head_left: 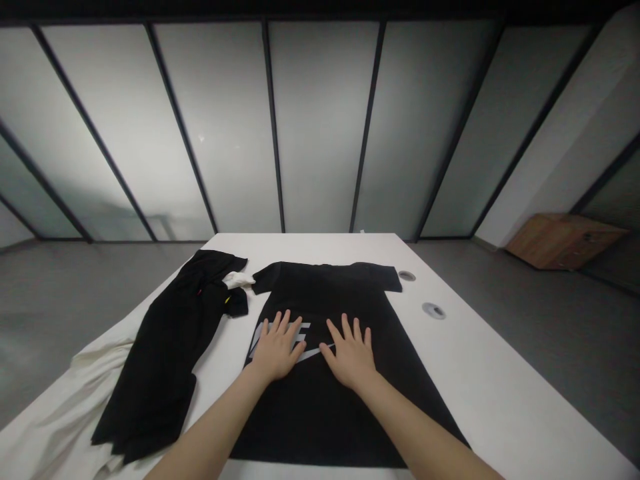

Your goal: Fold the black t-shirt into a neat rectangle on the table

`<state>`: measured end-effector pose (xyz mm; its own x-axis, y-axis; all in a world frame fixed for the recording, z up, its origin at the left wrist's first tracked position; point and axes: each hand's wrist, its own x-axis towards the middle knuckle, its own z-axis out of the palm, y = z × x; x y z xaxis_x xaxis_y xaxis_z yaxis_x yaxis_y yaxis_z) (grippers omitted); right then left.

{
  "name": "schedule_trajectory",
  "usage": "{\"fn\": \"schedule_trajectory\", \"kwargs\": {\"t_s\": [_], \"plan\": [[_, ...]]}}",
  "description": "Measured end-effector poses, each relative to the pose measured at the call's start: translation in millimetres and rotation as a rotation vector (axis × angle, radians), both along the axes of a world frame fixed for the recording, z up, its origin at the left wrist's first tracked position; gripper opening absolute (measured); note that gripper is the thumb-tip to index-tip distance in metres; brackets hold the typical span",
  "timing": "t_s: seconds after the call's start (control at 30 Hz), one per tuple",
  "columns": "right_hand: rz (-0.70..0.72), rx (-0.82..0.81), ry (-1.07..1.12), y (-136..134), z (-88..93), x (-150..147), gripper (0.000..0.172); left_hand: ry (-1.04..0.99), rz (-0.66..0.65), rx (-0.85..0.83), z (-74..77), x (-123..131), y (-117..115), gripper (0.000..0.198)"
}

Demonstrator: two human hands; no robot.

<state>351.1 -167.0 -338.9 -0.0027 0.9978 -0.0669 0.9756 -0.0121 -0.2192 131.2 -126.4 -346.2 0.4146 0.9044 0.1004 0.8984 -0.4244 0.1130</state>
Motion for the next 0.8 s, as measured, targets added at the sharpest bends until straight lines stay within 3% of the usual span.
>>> {"fn": "schedule_trajectory", "kwargs": {"t_s": [0.17, 0.27, 0.37, 0.47, 0.6, 0.7, 0.8], "plan": [[0.051, -0.115, -0.027, -50.1, 25.6, -0.4, 0.071, 0.06, 0.018, -0.138, 23.7, 1.1, -58.3, 0.073], [0.125, -0.039, 0.01, -52.6, 46.3, -4.2, 0.05, 0.029, 0.005, -0.162, 44.9, 15.8, -67.7, 0.053], [0.137, 0.079, 0.068, -28.9, 48.1, -5.9, 0.048, -0.098, -0.017, -0.068, 47.4, 35.8, -48.0, 0.048], [0.08, 0.071, 0.054, 5.6, 30.4, 6.0, 0.058, -0.105, 0.092, -0.013, 28.4, 43.0, -12.9, 0.054], [-0.045, 0.039, -0.006, 38.8, 5.1, 46.2, 0.065, -0.09, 0.205, 0.048, 4.9, 22.7, 27.4, 0.057], [-0.153, 0.051, -0.04, 46.1, -3.6, 74.9, 0.066, -0.076, 0.272, 0.055, 1.0, 3.0, 38.8, 0.057], [-0.197, 0.062, -0.089, 41.6, -9.1, 87.8, 0.064, -0.046, 0.292, 0.078, -0.8, -3.5, 29.5, 0.057]]}}
